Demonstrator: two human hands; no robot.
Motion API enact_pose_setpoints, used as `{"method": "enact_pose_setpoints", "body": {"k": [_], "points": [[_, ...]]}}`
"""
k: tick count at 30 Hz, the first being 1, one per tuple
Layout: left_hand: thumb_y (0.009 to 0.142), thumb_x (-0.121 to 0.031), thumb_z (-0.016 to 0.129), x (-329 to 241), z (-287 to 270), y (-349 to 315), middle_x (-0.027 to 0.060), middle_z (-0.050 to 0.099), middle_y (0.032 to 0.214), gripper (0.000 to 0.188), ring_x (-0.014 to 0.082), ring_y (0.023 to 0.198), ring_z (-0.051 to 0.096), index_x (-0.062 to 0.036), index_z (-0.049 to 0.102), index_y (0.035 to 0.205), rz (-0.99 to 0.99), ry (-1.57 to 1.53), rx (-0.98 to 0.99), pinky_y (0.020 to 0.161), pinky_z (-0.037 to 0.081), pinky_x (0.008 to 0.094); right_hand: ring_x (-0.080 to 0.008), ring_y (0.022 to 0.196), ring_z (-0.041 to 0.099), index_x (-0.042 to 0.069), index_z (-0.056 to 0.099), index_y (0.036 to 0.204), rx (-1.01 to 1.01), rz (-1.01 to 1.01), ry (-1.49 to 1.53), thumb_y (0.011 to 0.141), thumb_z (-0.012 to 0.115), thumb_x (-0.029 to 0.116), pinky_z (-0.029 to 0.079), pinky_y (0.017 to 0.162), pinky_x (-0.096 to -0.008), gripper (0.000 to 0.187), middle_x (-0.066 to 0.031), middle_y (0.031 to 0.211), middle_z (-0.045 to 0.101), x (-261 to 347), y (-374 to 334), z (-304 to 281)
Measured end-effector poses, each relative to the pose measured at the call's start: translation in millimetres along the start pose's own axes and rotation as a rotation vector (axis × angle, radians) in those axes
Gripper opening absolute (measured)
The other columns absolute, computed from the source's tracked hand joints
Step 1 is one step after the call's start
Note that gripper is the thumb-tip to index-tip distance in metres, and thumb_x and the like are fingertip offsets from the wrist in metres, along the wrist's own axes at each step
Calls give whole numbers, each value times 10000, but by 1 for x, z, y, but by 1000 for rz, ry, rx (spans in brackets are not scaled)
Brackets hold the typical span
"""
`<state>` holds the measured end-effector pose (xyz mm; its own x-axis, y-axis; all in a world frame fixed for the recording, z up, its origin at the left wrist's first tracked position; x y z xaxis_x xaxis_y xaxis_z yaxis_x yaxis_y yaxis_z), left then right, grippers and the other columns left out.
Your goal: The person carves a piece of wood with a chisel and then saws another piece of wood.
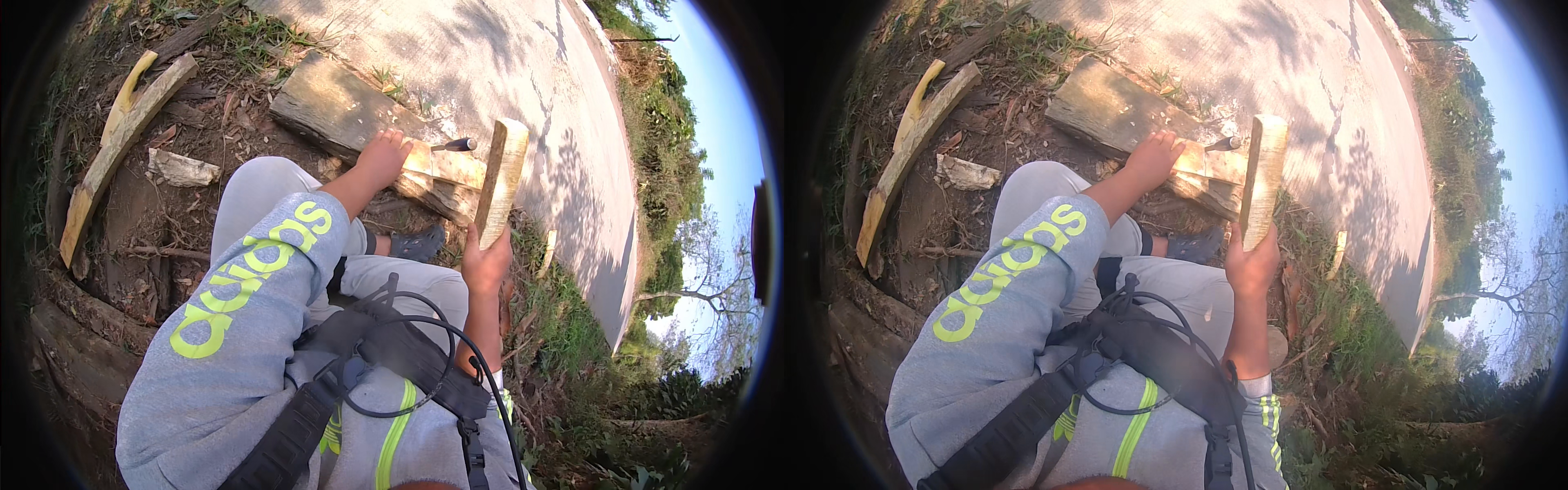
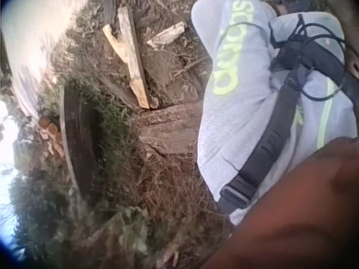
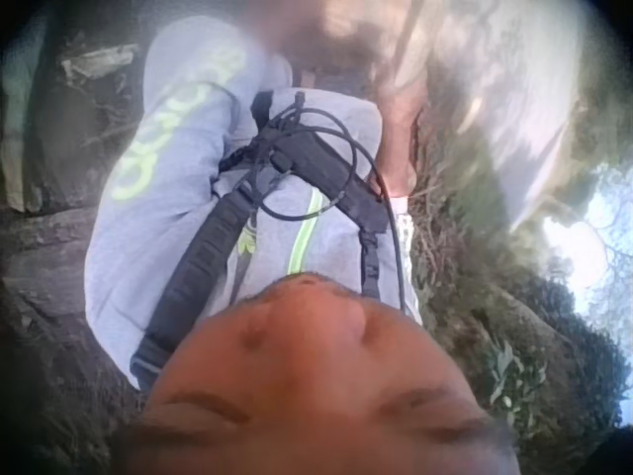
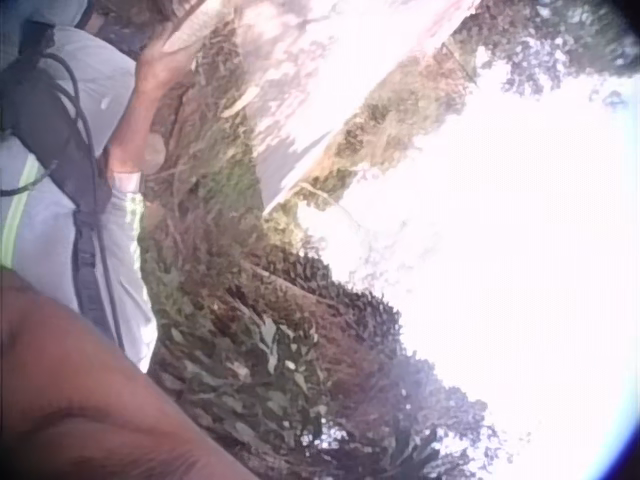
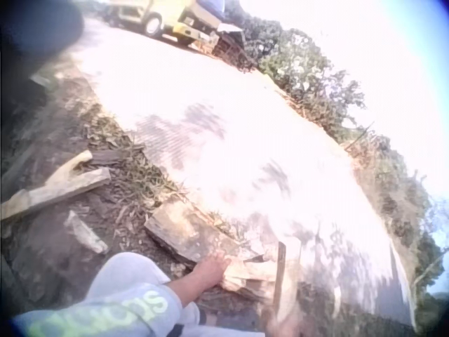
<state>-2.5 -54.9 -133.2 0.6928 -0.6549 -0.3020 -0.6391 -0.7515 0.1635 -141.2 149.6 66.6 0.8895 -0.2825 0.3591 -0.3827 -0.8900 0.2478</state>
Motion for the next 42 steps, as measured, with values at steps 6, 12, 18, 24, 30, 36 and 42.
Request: {"method": "enact_pose_setpoints", "body": {"k": [6, 12, 18, 24, 30, 36, 42], "points": [[944, -311, 801, -5, -9, -2, 213, 550, 1587, 679, 385, 1493, 511, -102, 573, 1548, 21, -20, 45, 1243, 403, 478, -394, 956, 747, -61, 603, 1279, -55, -19, 49, 976, 828, 282, 575, 868, -443, 509, -235, 1023, 739, 3, -9, 1], [959, -259, 766, -8, -10, -6, 220, 539, 1595, 642, 394, 1493, 506, -106, 570, 1551, 43, -86, 32, 1247, 396, 484, -459, 1001, 734, -51, 620, 1273, -97, -13, 173, 960, 819, 214, 568, 894, -474, 455, -281, 1060, 741, -12, -23, 13], [959, -350, 788, -5, 8, -8, 207, 555, 1582, 686, 379, 1486, 516, -105, 561, 1558, 33, -8, 0, 1244, 399, 483, -479, 971, 737, -47, 629, 1259, -179, -97, 266, 961, 812, 226, 572, 874, -497, 444, -284, 1031, 745, 15, -8, -10], [969, -396, 772, -13, 9, 5, 197, 541, 1591, 718, 371, 1499, 502, -119, 535, 1588, 62, 0, 51, 1259, 378, 485, -366, 1018, 753, -32, 617, 1288, -297, -225, 488, 935, 834, 238, 577, 900, -454, 495, -213, 1090, 749, -20, -22, -8], [971, -422, 782, -11, -6, 2, 194, 530, 1606, 769, 381, 1511, 490, -123, 492, 1617, 45, 6, 115, 1264, 374, 500, -305, 996, 730, -7, 611, 1294, -93, 304, 455, 986, 785, 257, 576, 889, -419, 441, -181, 1106, 725, -51, -36, 5], [963, -435, 791, -10, -10, 0, 213, 527, 1607, 793, 383, 1514, 487, -99, 485, 1614, 76, 41, 92, 1258, 380, 511, -210, 754, 587, 72, 595, 1319, -70, 658, 1651, 1098, 600, 352, 513, 710, -381, 356, -79, 890, 602, -109, -116, 33], [945, -491, 814, -23, -57, 17, 269, 507, 1618, 927, 440, 1481, 512, -38, 412, 1647, -24, -207, 226, 1252, 394, 533, -195, 728, 568, 90, 586, 1320, -127, 890, 1979, 1120, 558, 412, 479, 661, -363, 380, -60, 835, 591, -153, -131, 77]]}}
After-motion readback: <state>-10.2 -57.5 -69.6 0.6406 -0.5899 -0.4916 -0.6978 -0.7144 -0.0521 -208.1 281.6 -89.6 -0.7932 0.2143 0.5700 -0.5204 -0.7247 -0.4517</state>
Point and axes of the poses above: each hand's wrist, its own y-axis towards the middle knuckle, its own z-axis out of the palm, x = y × z, the point moved 7 cm from there along y, towards the middle knuckle
